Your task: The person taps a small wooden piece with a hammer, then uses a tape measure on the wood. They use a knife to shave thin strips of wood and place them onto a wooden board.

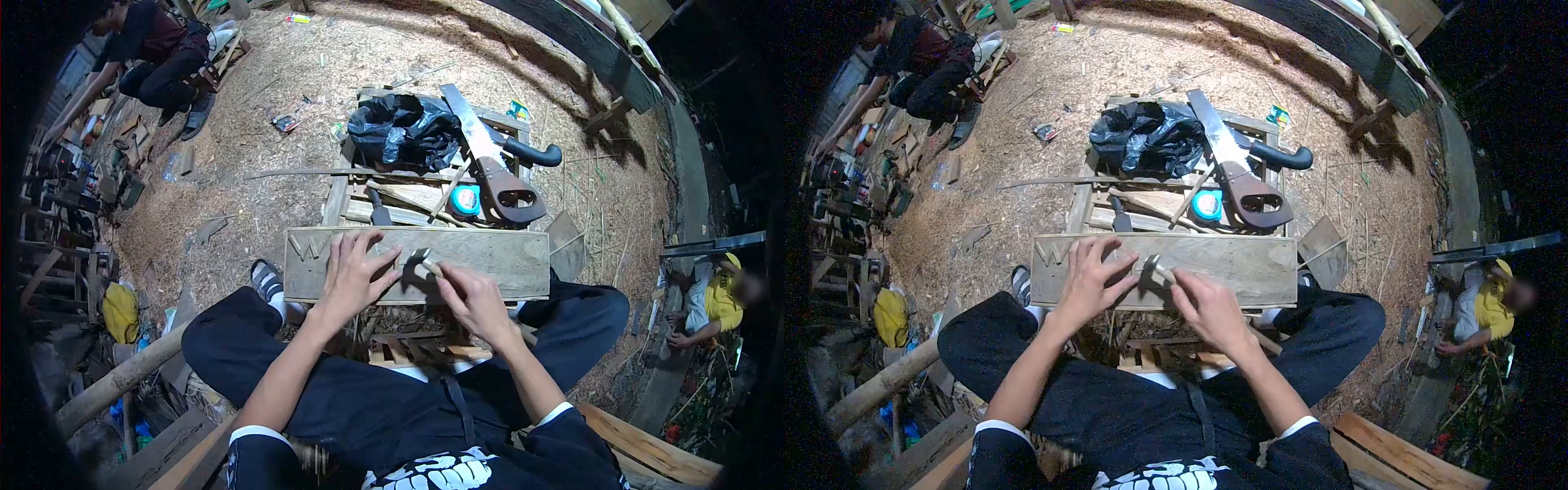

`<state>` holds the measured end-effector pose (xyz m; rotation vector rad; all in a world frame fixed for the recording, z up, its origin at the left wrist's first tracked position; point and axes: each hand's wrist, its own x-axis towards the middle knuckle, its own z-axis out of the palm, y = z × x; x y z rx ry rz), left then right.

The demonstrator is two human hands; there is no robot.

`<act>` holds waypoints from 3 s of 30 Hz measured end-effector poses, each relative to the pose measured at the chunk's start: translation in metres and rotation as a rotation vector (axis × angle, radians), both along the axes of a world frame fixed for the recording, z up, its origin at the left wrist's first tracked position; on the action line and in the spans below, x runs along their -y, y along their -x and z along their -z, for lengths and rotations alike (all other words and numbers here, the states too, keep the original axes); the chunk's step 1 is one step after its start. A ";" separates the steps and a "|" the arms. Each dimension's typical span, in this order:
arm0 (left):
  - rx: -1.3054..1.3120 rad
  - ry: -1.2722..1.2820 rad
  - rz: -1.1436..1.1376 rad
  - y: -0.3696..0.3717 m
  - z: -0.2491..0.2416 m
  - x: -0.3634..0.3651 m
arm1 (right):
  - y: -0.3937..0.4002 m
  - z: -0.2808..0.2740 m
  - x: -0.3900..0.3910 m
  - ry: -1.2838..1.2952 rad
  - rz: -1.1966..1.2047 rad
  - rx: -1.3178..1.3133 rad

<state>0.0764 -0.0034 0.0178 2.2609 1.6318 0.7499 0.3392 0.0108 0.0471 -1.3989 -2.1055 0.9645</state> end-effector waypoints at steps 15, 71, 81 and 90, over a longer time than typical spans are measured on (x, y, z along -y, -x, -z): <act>-0.048 0.003 0.015 0.004 0.001 -0.002 | 0.007 0.001 -0.002 -0.300 -0.167 0.182; 0.144 -0.068 -0.010 -0.003 0.010 -0.005 | 0.006 -0.001 0.002 -0.206 0.079 -0.112; 0.070 -0.042 0.005 0.003 0.001 0.001 | 0.003 0.011 0.003 -0.128 0.086 -0.065; 0.092 -0.090 0.044 -0.001 0.010 0.002 | 0.006 0.021 0.002 -0.160 0.062 -0.151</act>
